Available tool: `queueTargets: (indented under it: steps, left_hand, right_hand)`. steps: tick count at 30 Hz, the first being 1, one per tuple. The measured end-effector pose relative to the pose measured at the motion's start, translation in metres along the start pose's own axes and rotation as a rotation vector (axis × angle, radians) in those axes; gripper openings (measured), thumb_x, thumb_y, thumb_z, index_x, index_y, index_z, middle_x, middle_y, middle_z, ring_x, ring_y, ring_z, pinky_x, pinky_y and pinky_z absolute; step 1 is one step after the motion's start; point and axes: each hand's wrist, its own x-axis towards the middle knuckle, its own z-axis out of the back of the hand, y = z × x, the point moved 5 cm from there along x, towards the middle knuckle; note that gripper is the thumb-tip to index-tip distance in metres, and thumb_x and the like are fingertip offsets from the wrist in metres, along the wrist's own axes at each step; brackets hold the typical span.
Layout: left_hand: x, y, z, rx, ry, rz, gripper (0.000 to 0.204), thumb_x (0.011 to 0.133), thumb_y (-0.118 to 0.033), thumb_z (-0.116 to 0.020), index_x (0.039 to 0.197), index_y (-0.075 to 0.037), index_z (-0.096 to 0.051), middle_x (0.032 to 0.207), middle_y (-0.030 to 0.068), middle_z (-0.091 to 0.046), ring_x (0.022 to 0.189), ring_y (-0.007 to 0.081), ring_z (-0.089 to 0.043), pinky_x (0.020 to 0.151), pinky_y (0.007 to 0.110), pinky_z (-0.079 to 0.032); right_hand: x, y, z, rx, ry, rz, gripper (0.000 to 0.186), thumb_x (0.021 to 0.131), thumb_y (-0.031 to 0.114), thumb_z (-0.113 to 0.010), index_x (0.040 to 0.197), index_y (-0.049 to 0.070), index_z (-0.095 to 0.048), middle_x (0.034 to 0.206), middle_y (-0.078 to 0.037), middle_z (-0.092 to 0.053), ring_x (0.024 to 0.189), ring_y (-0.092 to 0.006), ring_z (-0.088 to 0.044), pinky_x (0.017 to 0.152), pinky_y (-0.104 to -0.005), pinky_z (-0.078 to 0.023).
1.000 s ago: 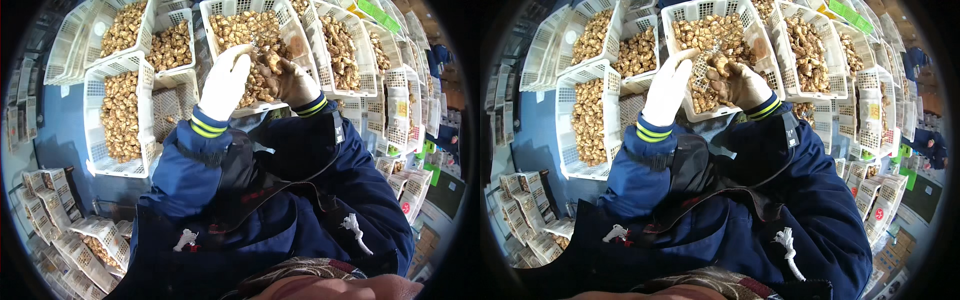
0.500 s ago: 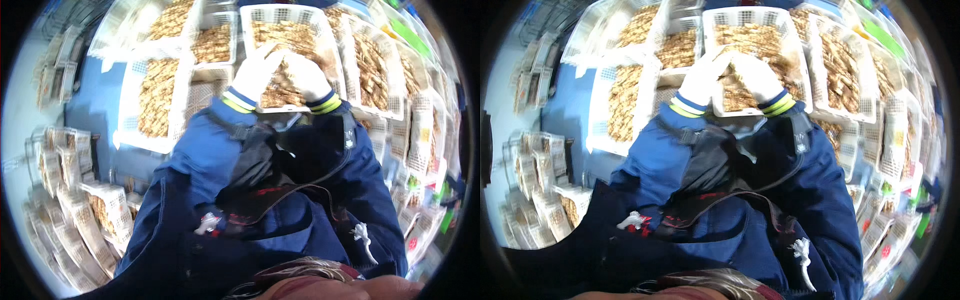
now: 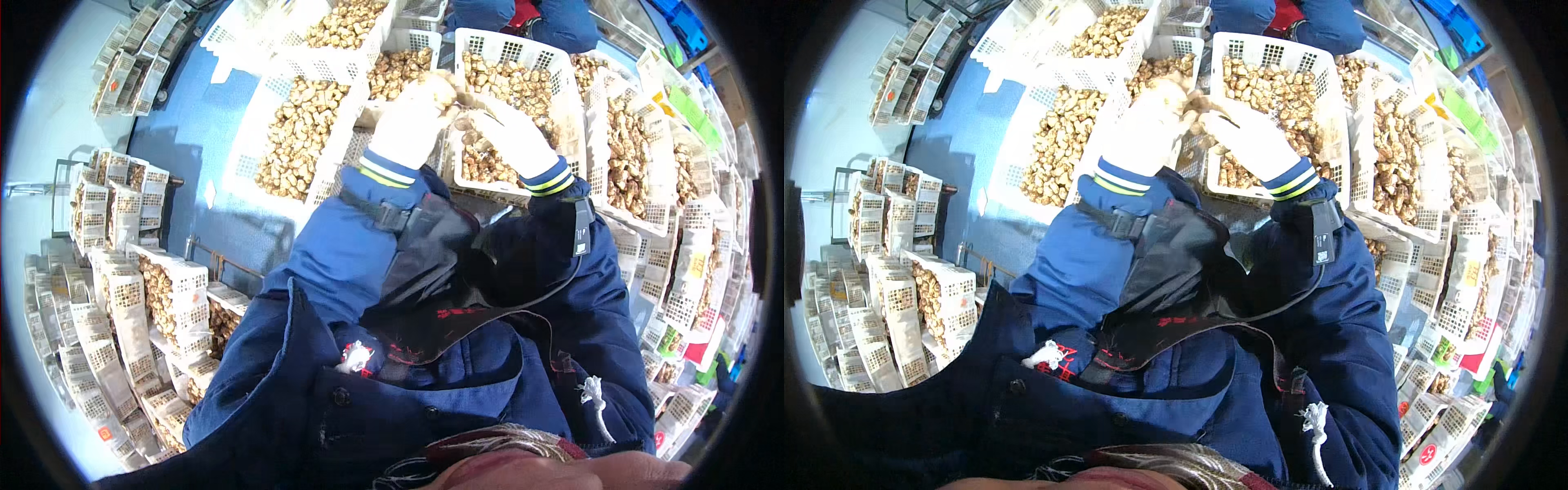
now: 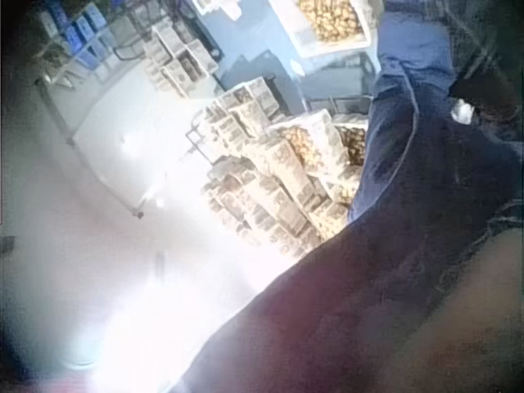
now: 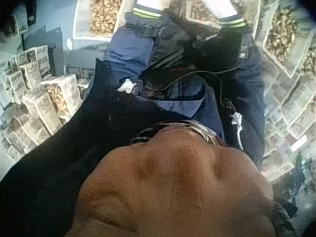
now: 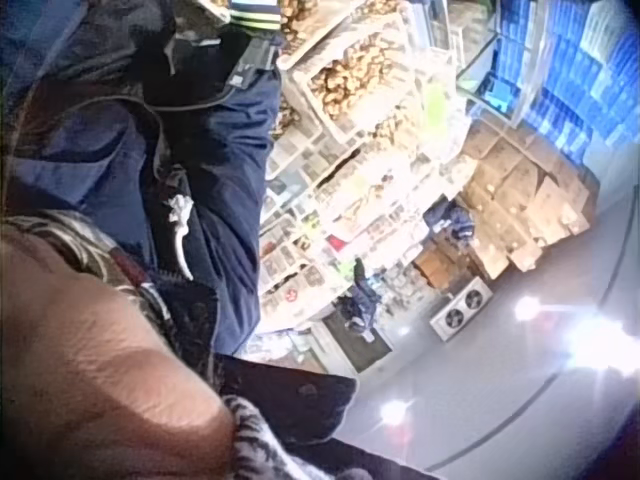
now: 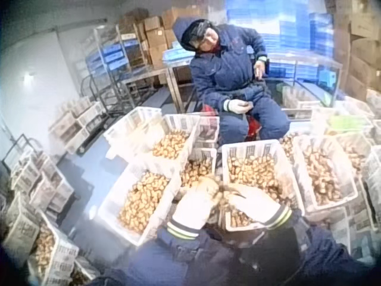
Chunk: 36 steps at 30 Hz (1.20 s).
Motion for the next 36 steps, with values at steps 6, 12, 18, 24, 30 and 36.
queueTargets:
  steps: [6, 12, 18, 24, 30, 36]
  left_hand:
    - [-0.006, -0.006, 0.03, -0.376, 0.066, 0.082, 0.029, 0.097, -0.01, -0.049, 0.124, -0.001, -0.048, 0.121, 0.012, -0.057, 0.115, 0.0226, -0.055, 0.095, 0.034, -0.048]
    - [0.001, -0.004, 0.02, -1.569, -0.064, 0.53, 0.029, 0.097, -0.013, -0.051, 0.124, -0.002, -0.047, 0.11, 0.0095, -0.058, 0.097, 0.0204, -0.057, 0.081, 0.029, -0.05]
    - [0.014, -0.013, 0.024, -1.103, -0.058, 0.471, 0.024, 0.094, -0.012, -0.055, 0.115, 0.0, -0.052, 0.1, 0.0076, -0.06, 0.076, 0.0183, -0.062, 0.063, 0.03, -0.05]
    - [0.015, -0.028, -0.014, -1.45, 0.181, 0.784, 0.035, 0.098, -0.012, -0.049, 0.128, 0.004, -0.046, 0.103, 0.0103, -0.059, 0.086, 0.0153, -0.061, 0.079, 0.03, -0.056]
    - [0.018, -0.029, -0.025, -0.563, 0.256, 0.16, 0.03, 0.092, -0.006, -0.052, 0.12, 0.004, -0.054, 0.102, 0.0139, -0.061, 0.096, 0.0227, -0.062, 0.085, 0.035, -0.053]
    - [0.013, -0.028, -0.02, -0.29, 0.248, 0.203, 0.031, 0.085, -0.012, -0.06, 0.115, -0.003, -0.062, 0.115, 0.0206, -0.061, 0.102, 0.0325, -0.061, 0.085, 0.038, -0.051]
  right_hand:
    - [-0.003, -0.013, -0.003, 0.329, 0.05, -0.236, 0.038, 0.099, 0.021, -0.048, 0.131, 0.002, -0.052, 0.119, -0.008, -0.061, 0.099, -0.0131, -0.061, 0.078, -0.0256, -0.052]
    - [0.006, -0.004, 0.004, 0.085, -0.002, -0.139, 0.036, 0.097, 0.022, -0.05, 0.125, 0.0, -0.056, 0.117, -0.011, -0.062, 0.102, -0.016, -0.06, 0.087, -0.028, -0.048]
    - [0.006, 0.004, 0.015, 0.248, -0.074, -0.185, 0.036, 0.094, 0.024, -0.053, 0.122, 0.003, -0.058, 0.116, -0.016, -0.064, 0.106, -0.0275, -0.061, 0.092, -0.0328, -0.046]
    - [0.003, -0.006, 0.022, 0.228, -0.159, -0.126, 0.036, 0.096, 0.021, -0.05, 0.126, 0.0, -0.055, 0.12, -0.016, -0.061, 0.111, -0.0255, -0.059, 0.097, -0.0323, -0.044]
    - [-0.005, -0.022, 0.014, 0.123, -0.124, -0.12, 0.038, 0.094, 0.022, -0.057, 0.126, 0.001, -0.055, 0.12, -0.017, -0.061, 0.112, -0.0284, -0.057, 0.097, -0.0349, -0.044]
    - [0.0, -0.018, 0.009, 0.163, -0.126, -0.212, 0.042, 0.093, 0.034, -0.055, 0.125, 0.008, -0.055, 0.116, -0.02, -0.06, 0.106, -0.0341, -0.059, 0.091, -0.0372, -0.048]
